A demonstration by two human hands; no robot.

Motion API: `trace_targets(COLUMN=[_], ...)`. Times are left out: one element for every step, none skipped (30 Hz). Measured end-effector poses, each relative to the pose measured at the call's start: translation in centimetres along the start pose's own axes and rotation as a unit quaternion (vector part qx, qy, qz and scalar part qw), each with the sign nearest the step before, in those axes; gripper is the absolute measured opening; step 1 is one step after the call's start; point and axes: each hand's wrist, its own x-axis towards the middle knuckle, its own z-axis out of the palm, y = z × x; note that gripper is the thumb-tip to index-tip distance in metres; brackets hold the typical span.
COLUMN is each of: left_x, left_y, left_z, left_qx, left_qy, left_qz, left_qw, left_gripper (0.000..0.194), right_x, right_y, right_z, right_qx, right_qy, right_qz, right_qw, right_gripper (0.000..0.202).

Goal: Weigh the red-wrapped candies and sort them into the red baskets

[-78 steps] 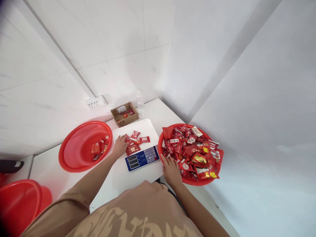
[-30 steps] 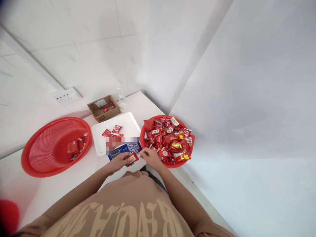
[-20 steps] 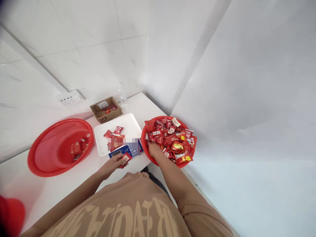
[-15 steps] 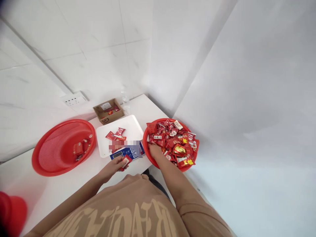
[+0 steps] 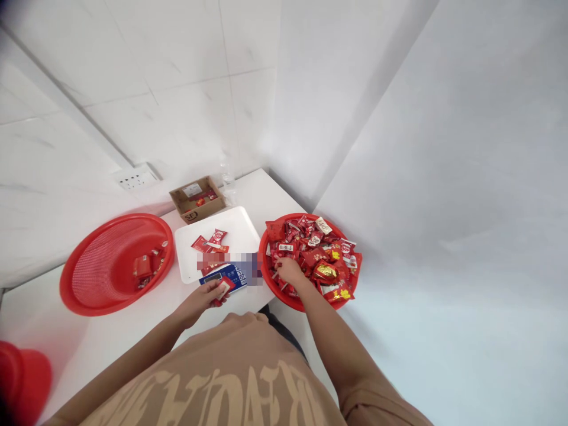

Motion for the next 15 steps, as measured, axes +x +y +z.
trace_targets(left_x=[0.0,0.0,0.0,-0.1,-0.2,-0.2,-0.3,-0.4,-0.5,-0.5,-0.6,-0.6,-0.6,-0.7,-0.7], left_y=[0.1,0.2,0.3,0.3,0.3,0.3,0.2,0.0,-0.1,-0.3,-0.4,-0.6,-0.6,-0.7,-0.7], left_z=[0.1,0.2,0.3,0.4,0.5,0.5,0.5,0.5,0.5,0.4,0.4,0.3,0.3,0.3,0.3], left_qx=[0.003,0.006,0.008,0.009,0.011,0.012,0.015,0.017,0.019,0.019,0.019,0.018,0.017,0.017,0.017], left_qy=[-0.001,-0.002,-0.003,-0.005,-0.007,-0.007,-0.007,-0.006,-0.004,-0.003,-0.002,-0.002,-0.002,-0.002,-0.002], left_qz=[0.002,0.004,0.007,0.009,0.01,0.008,0.005,0.002,0.0,-0.002,-0.003,-0.004,-0.004,-0.005,-0.005], left_qw=[1.0,1.0,1.0,1.0,1.0,1.0,1.0,1.0,1.0,1.0,1.0,1.0,1.0,1.0,1.0], left_gripper=[0.045,0.044,0.044,0.045,0.045,0.046,0.046,0.047,0.047,0.048,0.048,0.048,0.049,0.049,0.049], right_x=[0.3,0.7,1.0,1.3,1.6,1.9,2.2,2.4,2.5,2.7,2.8,2.8,2.8,2.8,2.8], right_y=[-0.4,-0.8,-1.2,-1.5,-1.8,-2.0,-2.1,-2.2,-2.2,-2.2,-2.2,-2.1,-2.0,-1.9,-1.8], right_z=[0.3,0.7,1.1,1.5,1.9,2.1,2.3,2.4,2.4,2.4,2.3,2.3,2.3,2.3,2.3], right_qx=[-0.01,-0.025,-0.041,-0.055,-0.069,-0.08,-0.09,-0.098,-0.104,-0.109,-0.112,-0.113,-0.113,-0.111,-0.106], right_qy=[-0.01,-0.02,-0.027,-0.033,-0.037,-0.04,-0.044,-0.048,-0.052,-0.055,-0.058,-0.06,-0.061,-0.061,-0.059], right_qz=[0.0,0.002,0.004,0.007,0.008,0.008,0.006,0.003,-0.001,-0.006,-0.011,-0.015,-0.019,-0.021,-0.021], right_qw=[1.0,0.999,0.999,0.998,0.997,0.996,0.995,0.994,0.993,0.992,0.992,0.992,0.992,0.992,0.992], right_gripper=[0.025,0.025,0.027,0.028,0.03,0.033,0.035,0.036,0.037,0.037,0.037,0.035,0.034,0.032,0.03])
